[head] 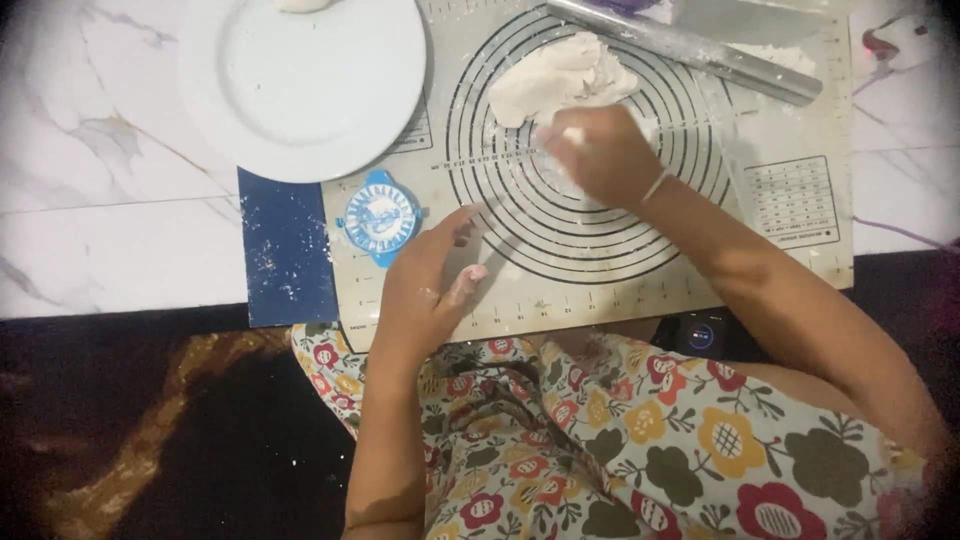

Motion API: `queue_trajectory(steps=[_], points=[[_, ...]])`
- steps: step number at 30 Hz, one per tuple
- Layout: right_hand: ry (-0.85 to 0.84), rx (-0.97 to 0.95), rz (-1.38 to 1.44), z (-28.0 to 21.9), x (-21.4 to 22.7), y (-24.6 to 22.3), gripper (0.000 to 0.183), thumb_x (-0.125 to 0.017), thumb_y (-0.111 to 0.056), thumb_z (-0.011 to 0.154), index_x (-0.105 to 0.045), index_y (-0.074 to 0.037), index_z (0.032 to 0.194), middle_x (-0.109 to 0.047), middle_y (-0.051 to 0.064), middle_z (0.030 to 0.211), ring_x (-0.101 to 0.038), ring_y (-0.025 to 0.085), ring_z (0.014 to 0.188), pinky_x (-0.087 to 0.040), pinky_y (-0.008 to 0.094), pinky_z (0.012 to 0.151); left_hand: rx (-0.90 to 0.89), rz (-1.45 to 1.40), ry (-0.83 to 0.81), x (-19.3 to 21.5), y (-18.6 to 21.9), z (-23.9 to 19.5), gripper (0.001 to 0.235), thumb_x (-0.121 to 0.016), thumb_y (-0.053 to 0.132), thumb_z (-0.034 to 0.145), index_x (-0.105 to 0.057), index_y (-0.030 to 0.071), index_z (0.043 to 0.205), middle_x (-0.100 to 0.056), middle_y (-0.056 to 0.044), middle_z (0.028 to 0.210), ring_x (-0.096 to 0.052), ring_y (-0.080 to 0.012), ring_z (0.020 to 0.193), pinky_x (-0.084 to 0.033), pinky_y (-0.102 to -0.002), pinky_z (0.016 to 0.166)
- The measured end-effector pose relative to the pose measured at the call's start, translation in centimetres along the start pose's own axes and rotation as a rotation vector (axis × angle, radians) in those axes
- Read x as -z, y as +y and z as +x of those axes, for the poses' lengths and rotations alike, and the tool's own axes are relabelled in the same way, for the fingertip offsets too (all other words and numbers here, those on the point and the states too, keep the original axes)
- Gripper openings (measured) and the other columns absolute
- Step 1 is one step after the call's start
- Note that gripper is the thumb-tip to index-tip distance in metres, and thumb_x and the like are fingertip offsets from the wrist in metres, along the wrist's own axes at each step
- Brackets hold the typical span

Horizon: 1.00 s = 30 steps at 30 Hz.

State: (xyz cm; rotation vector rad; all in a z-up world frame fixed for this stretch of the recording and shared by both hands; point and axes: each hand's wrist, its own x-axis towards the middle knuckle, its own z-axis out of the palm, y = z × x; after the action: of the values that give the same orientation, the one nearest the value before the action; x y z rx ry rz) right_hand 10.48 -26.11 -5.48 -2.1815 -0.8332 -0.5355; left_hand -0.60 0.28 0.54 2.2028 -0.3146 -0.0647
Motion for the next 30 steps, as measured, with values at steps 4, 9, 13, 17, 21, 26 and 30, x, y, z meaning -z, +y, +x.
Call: queue_trajectory(steps=[4,9,13,17,21,26,30], points=[[-0.202,-0.48,0.279,1.5,2.6,-2.6,0.038,-0.048,-0.032,0.11,-0.056,-0.011,0.079,-0.051,0.006,0.065,-0.05,0.019,0.064,-0.046,0.037,0.069,-0.019,-0.025,-0.008,0.0,-0.1,0.2,0.069,-0.044,0.061,0.089,-0.057,0.017,0.142,-0.073,-0.016,0.117,-0.07,-0.0348,0.108,-0.05,-0.046,0.097],[-0.128,-0.624,0.353,0.9,1.9,-4.9,0.035,-0.058,-0.033,0.101,-0.051,-0.017,0.071,-0.047,0.001,0.06,-0.047,0.014,0.06,-0.041,0.031,0.063,-0.012,-0.017,0.013,-0.4,-0.2,0.4,0.069,-0.045,0.061,0.089,-0.059,0.016,0.138,-0.073,-0.017,0.115,-0.07,-0.0341,0.106,-0.051,-0.046,0.095],[0.172,-0.671,0.476,-5.0,-3.0,-1.1,0.025,-0.052,-0.016,0.095,-0.066,-0.008,0.076,-0.058,0.009,0.07,-0.054,0.017,0.073,-0.046,0.034,0.071,-0.045,-0.004,-0.03,-0.3,-0.1,0.4,0.072,-0.038,0.065,0.091,-0.059,0.016,0.139,-0.073,-0.015,0.114,-0.07,-0.0332,0.106,-0.052,-0.047,0.095],[-0.012,-0.508,0.486,-3.5,-1.7,-2.8,0.026,-0.053,-0.018,0.097,-0.059,-0.011,0.072,-0.053,0.004,0.064,-0.051,0.015,0.066,-0.043,0.033,0.068,-0.02,-0.011,-0.03,0.5,0.6,-0.1,0.08,-0.028,0.069,0.093,-0.056,0.011,0.14,-0.071,-0.022,0.114,-0.068,-0.0378,0.107,-0.051,-0.05,0.096],[0.082,-0.407,0.595,-2.4,-1.6,-2.3,0.026,-0.053,-0.016,0.098,-0.066,-0.007,0.078,-0.058,0.004,0.066,-0.053,0.016,0.066,-0.044,0.034,0.069,-0.03,0.017,-0.043,0.7,0.2,-0.4,0.087,-0.023,0.073,0.093,-0.054,0.01,0.143,-0.069,-0.022,0.116,-0.067,-0.0381,0.109,-0.05,-0.051,0.097],[0.001,-0.291,0.568,-2.7,-2.9,-1.8,0.021,-0.06,-0.011,0.095,-0.064,-0.01,0.074,-0.058,0.004,0.063,-0.053,0.013,0.066,-0.045,0.031,0.066,-0.067,0.06,-0.032,0.8,0.5,-0.2,0.084,-0.022,0.07,0.095,-0.053,0.009,0.145,-0.069,-0.022,0.117,-0.067,-0.0385,0.109,-0.05,-0.052,0.096],[-0.008,-0.318,0.63,-2.6,-3.2,-1.9,0.022,-0.055,-0.009,0.096,-0.072,-0.007,0.083,-0.063,0.008,0.065,-0.053,0.009,0.071,-0.048,0.033,0.07,-0.105,0.028,-0.015,0.2,1.7,0.6,0.078,-0.022,0.063,0.1,-0.051,0.007,0.145,-0.066,-0.023,0.119,-0.065,-0.0385,0.11,-0.05,-0.051,0.096]])
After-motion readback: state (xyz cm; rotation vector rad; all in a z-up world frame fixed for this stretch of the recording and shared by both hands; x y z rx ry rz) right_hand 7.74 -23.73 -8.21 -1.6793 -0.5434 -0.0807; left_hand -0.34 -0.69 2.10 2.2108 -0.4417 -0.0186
